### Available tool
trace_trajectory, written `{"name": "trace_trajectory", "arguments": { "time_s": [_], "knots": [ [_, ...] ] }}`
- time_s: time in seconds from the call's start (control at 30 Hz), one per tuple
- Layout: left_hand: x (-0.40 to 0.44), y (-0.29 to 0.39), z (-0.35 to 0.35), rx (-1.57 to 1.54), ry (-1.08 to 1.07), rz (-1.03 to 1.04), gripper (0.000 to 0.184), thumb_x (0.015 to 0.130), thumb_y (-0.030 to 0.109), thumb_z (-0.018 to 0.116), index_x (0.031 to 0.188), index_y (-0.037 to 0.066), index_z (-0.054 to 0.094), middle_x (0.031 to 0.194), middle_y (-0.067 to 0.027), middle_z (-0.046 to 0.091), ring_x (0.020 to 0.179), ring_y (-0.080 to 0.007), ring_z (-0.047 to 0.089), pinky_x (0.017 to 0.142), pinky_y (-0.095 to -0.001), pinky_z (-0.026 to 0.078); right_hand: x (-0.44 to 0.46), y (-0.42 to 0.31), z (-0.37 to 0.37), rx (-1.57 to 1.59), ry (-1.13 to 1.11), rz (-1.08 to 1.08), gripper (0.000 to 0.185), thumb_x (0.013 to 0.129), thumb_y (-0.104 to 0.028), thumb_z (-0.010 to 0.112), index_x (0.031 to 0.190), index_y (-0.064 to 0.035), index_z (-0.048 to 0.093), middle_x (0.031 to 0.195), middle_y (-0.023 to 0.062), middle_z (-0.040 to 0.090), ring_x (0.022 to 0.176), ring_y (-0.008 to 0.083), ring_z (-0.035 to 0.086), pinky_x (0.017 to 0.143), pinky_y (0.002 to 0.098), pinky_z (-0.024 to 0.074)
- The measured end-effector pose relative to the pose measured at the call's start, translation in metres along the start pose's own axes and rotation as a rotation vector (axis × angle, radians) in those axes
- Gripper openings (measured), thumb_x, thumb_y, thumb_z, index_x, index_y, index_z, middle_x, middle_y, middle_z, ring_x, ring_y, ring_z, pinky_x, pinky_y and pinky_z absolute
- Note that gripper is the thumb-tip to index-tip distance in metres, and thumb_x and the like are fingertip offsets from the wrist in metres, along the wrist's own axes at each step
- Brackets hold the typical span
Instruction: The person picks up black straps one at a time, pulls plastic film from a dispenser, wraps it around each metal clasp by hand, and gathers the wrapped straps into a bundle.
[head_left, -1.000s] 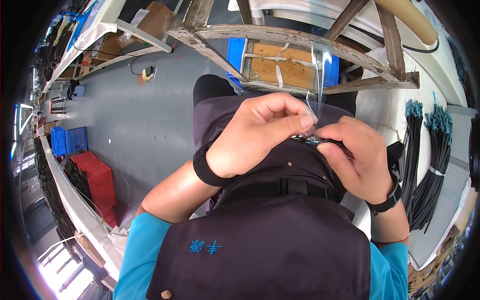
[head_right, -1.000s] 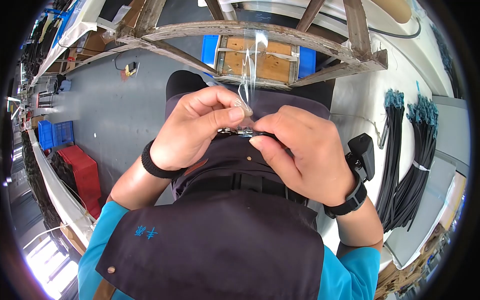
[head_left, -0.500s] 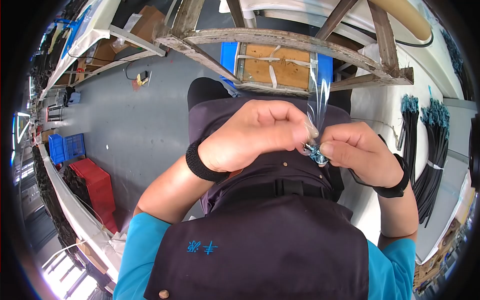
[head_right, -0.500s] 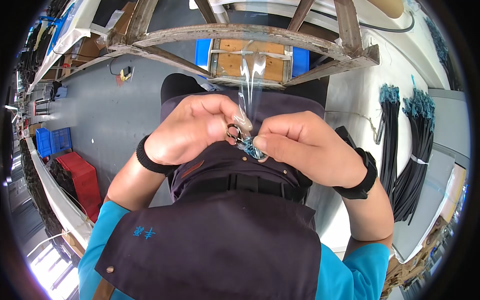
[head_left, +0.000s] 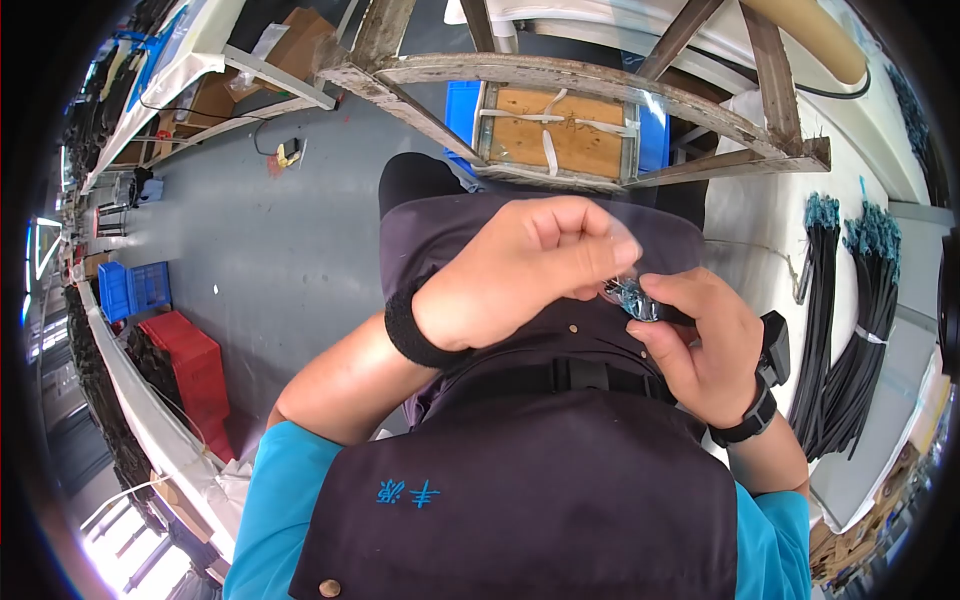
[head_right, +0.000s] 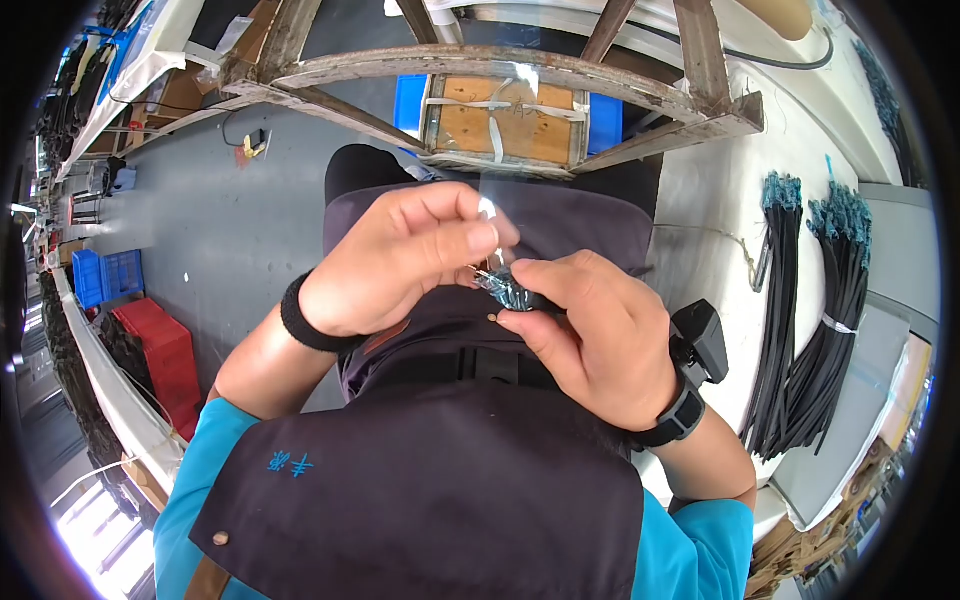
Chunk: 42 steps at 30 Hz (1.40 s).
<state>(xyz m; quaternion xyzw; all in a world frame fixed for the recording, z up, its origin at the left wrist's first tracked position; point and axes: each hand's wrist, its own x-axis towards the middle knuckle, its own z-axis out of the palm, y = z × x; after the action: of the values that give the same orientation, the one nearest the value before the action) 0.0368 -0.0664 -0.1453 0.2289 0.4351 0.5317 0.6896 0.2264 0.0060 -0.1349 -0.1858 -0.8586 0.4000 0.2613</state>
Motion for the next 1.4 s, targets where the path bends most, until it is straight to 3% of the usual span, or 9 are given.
{"name": "trace_trajectory", "arguments": {
  "time_s": [0.27, 0.5, 0.7, 0.73, 0.8, 0.83, 0.93, 1.1, 1.4],
  "knots": [
    [0.004, 0.005, -0.003, 0.229, -0.032, 0.176, 0.015, 0.09, 0.012, 0.061, 0.094, -0.002, 0.064, 0.088, -0.0091, 0.067, 0.085, -0.0141, 0.064, 0.075, -0.0268, 0.052, 0.015, 0.001, -0.016, 0.05, -0.139, 0.076, 0.011, 0.082, -0.01, 0.066, 0.087, -0.001, 0.06, 0.07, 0.0079, 0.056, 0.055, 0.0209, 0.051, 0.052, 0.0285, 0.0408],
    [-0.004, -0.001, -0.005, 0.178, -0.033, 0.219, 0.014, 0.084, 0.004, 0.066, 0.096, -0.002, 0.063, 0.093, -0.0105, 0.067, 0.087, -0.0149, 0.064, 0.08, -0.0282, 0.053, 0.023, 0.007, -0.021, 0.618, -0.32, 0.694, 0.025, 0.094, -0.021, 0.055, 0.078, -0.0016, 0.058, 0.063, -0.0043, 0.051, 0.056, 0.0041, 0.038, 0.052, 0.0205, 0.0318],
    [-0.009, -0.014, -0.004, 0.226, 0.072, 0.181, 0.02, 0.08, -0.007, 0.067, 0.098, -0.002, 0.062, 0.097, -0.0111, 0.065, 0.087, -0.0162, 0.065, 0.083, -0.0307, 0.054, 0.026, 0.015, -0.025, 0.804, -0.461, 0.946, 0.022, 0.092, -0.021, 0.059, 0.094, 0.0016, 0.059, 0.074, 0.0021, 0.058, 0.064, 0.0052, 0.051, 0.058, 0.0177, 0.0398],
    [-0.009, -0.014, -0.005, 0.115, 0.062, 0.186, 0.018, 0.081, -0.006, 0.066, 0.098, -0.002, 0.062, 0.097, -0.0108, 0.066, 0.086, -0.0163, 0.065, 0.081, -0.0305, 0.054, 0.023, 0.013, -0.018, 0.802, -0.465, 0.944, 0.022, 0.092, -0.021, 0.059, 0.094, 0.0016, 0.059, 0.074, 0.0021, 0.058, 0.064, 0.0052, 0.051, 0.058, 0.0177, 0.0398],
    [-0.01, -0.016, -0.006, 0.002, 0.062, 0.196, 0.016, 0.082, -0.005, 0.065, 0.097, -0.002, 0.062, 0.097, -0.0105, 0.066, 0.085, -0.0164, 0.065, 0.08, -0.0302, 0.055, 0.013, 0.006, 0.001, 0.62, -0.037, 0.43, 0.031, 0.087, -0.014, 0.065, 0.111, 0.0021, 0.055, 0.088, 0.0074, 0.061, 0.077, 0.011, 0.059, 0.066, 0.0214, 0.0472],
    [-0.01, -0.016, -0.007, -0.017, 0.082, 0.155, 0.015, 0.082, -0.004, 0.065, 0.096, -0.001, 0.062, 0.097, -0.0102, 0.065, 0.084, -0.0167, 0.065, 0.078, -0.0296, 0.055, 0.013, 0.008, -0.005, 0.302, -0.122, 0.199, 0.047, 0.081, -0.007, 0.07, 0.122, -0.0006, 0.049, 0.098, 0.0092, 0.06, 0.088, 0.014, 0.061, 0.07, 0.0272, 0.0511],
    [-0.011, -0.013, -0.005, -0.028, 0.079, 0.082, 0.013, 0.085, 0.002, 0.065, 0.098, -0.001, 0.062, 0.098, -0.0098, 0.065, 0.084, -0.0173, 0.066, 0.077, -0.0288, 0.054, 0.011, 0.007, 0.0, -0.057, -0.033, -0.048, 0.034, 0.074, -0.001, 0.073, 0.104, -0.0027, 0.059, 0.087, 0.0098, 0.062, 0.075, 0.0194, 0.061, 0.063, 0.0269, 0.0496],
    [-0.002, -0.004, -0.011, -0.059, 0.036, 0.02, 0.027, 0.093, 0.021, 0.058, 0.106, -0.002, 0.062, 0.095, -0.0097, 0.066, 0.084, -0.0156, 0.065, 0.075, -0.0281, 0.052, 0.009, 0.006, 0.0, 0.004, -0.019, 0.038, 0.023, 0.074, 0.002, 0.07, 0.094, -0.0019, 0.061, 0.075, 0.0088, 0.059, 0.06, 0.0212, 0.055, 0.053, 0.0283, 0.044],
    [-0.008, 0.01, -0.007, 0.292, -0.019, 0.212, 0.019, 0.088, 0.009, 0.063, 0.1, -0.005, 0.064, 0.096, -0.0118, 0.067, 0.086, -0.0139, 0.064, 0.079, -0.0285, 0.052, 0.023, 0.005, -0.013, 0.28, -0.263, 0.398, 0.015, 0.087, -0.012, 0.062, 0.08, -0.0003, 0.059, 0.06, 0.0011, 0.05, 0.053, 0.0113, 0.045, 0.049, 0.0256, 0.0349]
  ]
}}
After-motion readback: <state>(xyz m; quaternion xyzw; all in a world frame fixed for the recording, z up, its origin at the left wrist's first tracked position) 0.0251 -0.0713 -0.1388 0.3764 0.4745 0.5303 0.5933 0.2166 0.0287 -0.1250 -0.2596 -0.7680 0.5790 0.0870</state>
